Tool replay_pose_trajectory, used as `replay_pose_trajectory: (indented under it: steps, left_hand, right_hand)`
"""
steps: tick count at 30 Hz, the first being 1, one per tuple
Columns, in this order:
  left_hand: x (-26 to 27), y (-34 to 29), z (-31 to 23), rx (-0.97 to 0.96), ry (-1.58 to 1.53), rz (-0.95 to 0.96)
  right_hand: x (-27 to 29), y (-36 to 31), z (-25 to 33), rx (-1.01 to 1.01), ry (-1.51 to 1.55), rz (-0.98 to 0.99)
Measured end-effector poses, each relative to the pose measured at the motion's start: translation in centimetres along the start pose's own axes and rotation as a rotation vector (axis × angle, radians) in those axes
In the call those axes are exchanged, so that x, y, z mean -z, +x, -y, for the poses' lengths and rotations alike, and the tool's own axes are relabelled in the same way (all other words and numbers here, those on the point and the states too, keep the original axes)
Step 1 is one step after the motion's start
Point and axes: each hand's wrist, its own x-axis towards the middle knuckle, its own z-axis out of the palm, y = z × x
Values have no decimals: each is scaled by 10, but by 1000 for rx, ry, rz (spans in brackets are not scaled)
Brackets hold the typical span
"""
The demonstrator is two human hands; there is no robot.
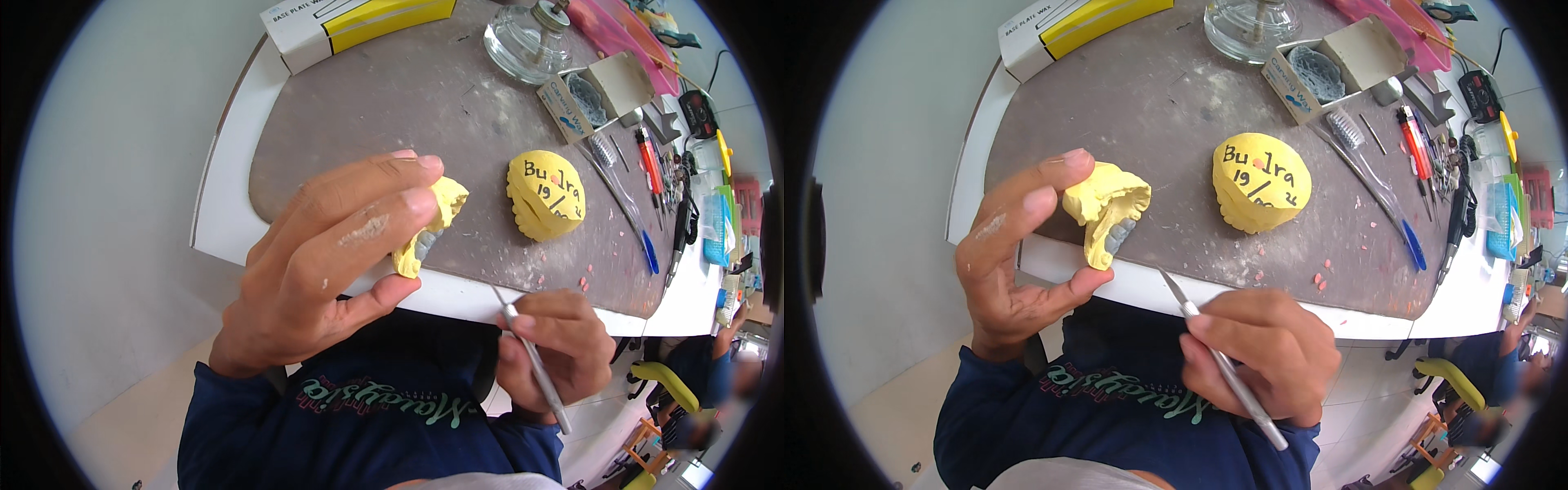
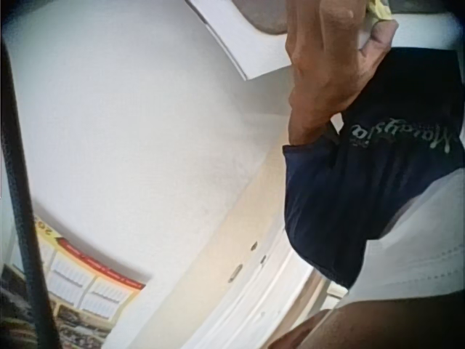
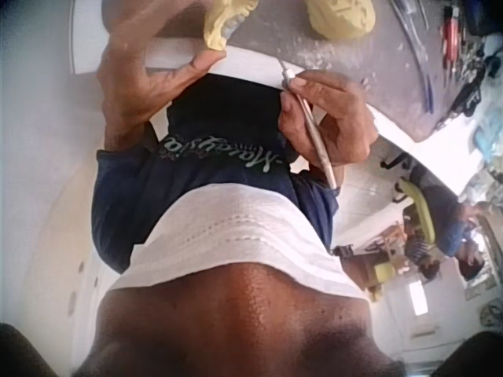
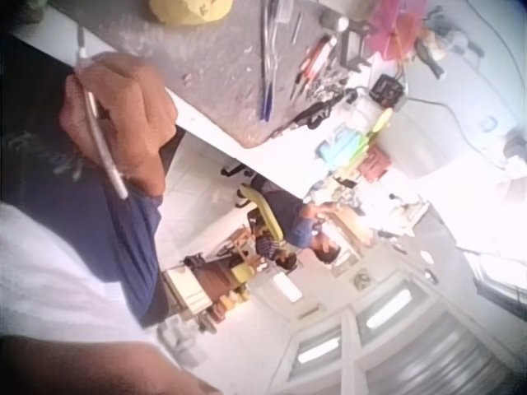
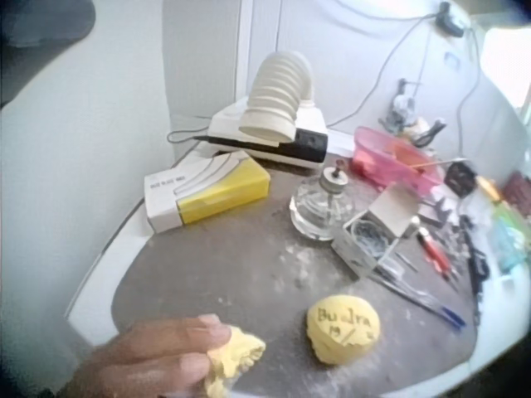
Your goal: The person carves a yellow wax dental model using a metal carving tool. They hold the model in one hand and carefully shape the inner surface with the tool in the other, occasionally rotating the model to access different areas.
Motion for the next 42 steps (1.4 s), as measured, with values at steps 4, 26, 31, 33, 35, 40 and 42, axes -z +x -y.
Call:
replay_pose_trajectory:
  steps: [4,26,31,33,35,40,42]
  left_hand:
    - [1,-3,-6,40,86,46]
    - [-1,-8,-3,86,120,46]
    - [-4,-23,-7,101,171,-33]
    - [-16,-29,-5,55,110,-180]
    - [-17,-32,-7,51,128,-222]
    - [-16,-39,-12,59,228,-181]
    - [-14,-40,-13,70,226,-165]
  right_hand:
    - [-11,10,4,-37,-6,62]
    - [-10,3,9,-158,124,-54]
    - [-20,12,16,-156,2,0]
    - [-28,11,18,-193,31,-24]
    - [-38,9,20,-254,124,-83]
    - [-56,8,13,-83,93,-70]
    - [-61,11,10,-43,74,-96]
